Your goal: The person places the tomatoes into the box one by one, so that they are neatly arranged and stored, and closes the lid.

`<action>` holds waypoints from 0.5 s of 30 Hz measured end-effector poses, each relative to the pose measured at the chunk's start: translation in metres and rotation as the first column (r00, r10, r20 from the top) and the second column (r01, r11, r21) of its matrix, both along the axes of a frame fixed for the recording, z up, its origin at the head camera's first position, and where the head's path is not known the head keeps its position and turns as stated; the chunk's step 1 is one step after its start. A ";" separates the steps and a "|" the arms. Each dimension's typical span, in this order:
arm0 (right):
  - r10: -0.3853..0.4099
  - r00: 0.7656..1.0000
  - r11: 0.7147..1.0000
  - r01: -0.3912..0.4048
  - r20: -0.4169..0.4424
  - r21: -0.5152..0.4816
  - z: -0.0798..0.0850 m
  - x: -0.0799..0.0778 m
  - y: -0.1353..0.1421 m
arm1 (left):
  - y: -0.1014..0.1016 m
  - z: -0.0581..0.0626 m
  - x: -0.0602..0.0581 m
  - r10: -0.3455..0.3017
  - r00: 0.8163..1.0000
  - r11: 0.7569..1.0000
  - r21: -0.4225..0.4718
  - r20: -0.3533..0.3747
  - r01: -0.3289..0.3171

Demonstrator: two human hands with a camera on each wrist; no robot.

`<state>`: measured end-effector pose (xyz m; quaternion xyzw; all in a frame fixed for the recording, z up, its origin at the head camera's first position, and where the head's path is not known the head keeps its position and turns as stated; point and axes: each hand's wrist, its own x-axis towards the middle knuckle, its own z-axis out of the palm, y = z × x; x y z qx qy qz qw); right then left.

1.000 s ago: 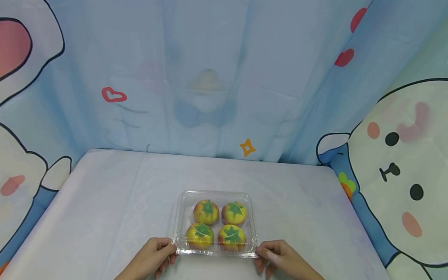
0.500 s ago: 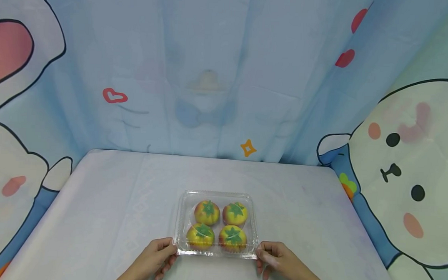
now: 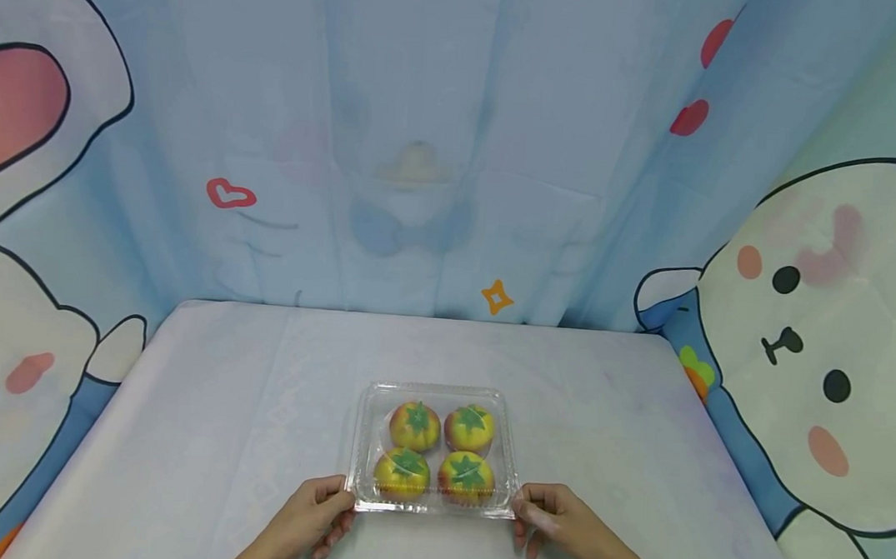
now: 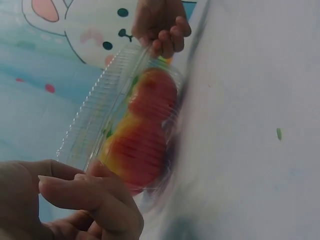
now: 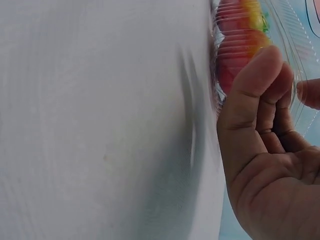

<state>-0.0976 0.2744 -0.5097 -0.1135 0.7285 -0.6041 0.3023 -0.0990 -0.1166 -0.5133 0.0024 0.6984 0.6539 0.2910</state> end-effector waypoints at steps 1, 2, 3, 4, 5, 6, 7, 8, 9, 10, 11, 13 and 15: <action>-0.002 1.000 1.000 0.002 -0.004 0.007 0.000 0.000 0.000 | -0.001 0.000 0.000 -0.004 1.000 1.000 -0.001 -0.003 0.004; -0.005 1.000 1.000 0.005 -0.007 0.015 0.000 0.000 0.000 | -0.001 0.000 0.000 -0.008 1.000 1.000 -0.004 -0.007 0.008; -0.006 1.000 1.000 0.007 -0.011 0.023 -0.001 -0.001 0.001 | -0.002 0.000 -0.001 -0.013 1.000 1.000 -0.009 -0.012 0.013; -0.007 1.000 0.999 0.008 -0.015 0.034 -0.001 -0.001 0.001 | -0.003 0.000 -0.001 -0.018 1.000 1.000 -0.014 -0.018 0.018; -0.006 1.000 0.999 0.007 -0.019 0.039 -0.001 -0.001 0.001 | -0.004 0.000 -0.001 -0.023 0.999 1.000 -0.022 -0.026 0.022; -0.003 1.000 0.999 0.004 -0.021 0.042 -0.001 -0.002 0.002 | -0.004 0.001 -0.001 -0.028 0.999 0.999 -0.028 -0.032 0.028; -0.002 1.000 0.999 0.003 -0.019 0.042 -0.001 -0.002 0.003 | -0.005 0.001 -0.001 -0.037 0.998 0.999 -0.037 -0.041 0.036; 0.003 1.000 0.999 -0.002 -0.020 0.042 -0.001 -0.002 0.004 | -0.006 0.002 -0.002 -0.047 0.997 0.998 -0.051 -0.053 0.044; 0.012 1.000 0.999 -0.012 -0.022 0.042 -0.001 -0.002 0.005 | -0.007 0.003 -0.002 -0.055 0.996 0.996 -0.069 -0.065 0.050; 0.021 1.000 0.999 -0.020 -0.023 0.046 -0.002 -0.003 0.006 | -0.009 0.004 -0.002 -0.065 0.995 0.994 -0.092 -0.078 0.057; 0.027 0.999 0.998 -0.026 -0.023 0.055 -0.002 -0.003 0.008 | -0.011 0.006 -0.002 -0.067 0.994 0.991 -0.119 -0.086 0.056; 0.036 0.999 0.997 -0.034 -0.031 0.068 -0.002 -0.004 0.012 | -0.015 0.011 -0.004 -0.044 0.992 0.980 -0.196 -0.122 0.019; 0.038 0.998 0.996 -0.033 -0.051 0.087 -0.001 -0.006 0.016 | -0.019 0.016 -0.007 0.011 0.986 0.955 -0.292 -0.169 -0.060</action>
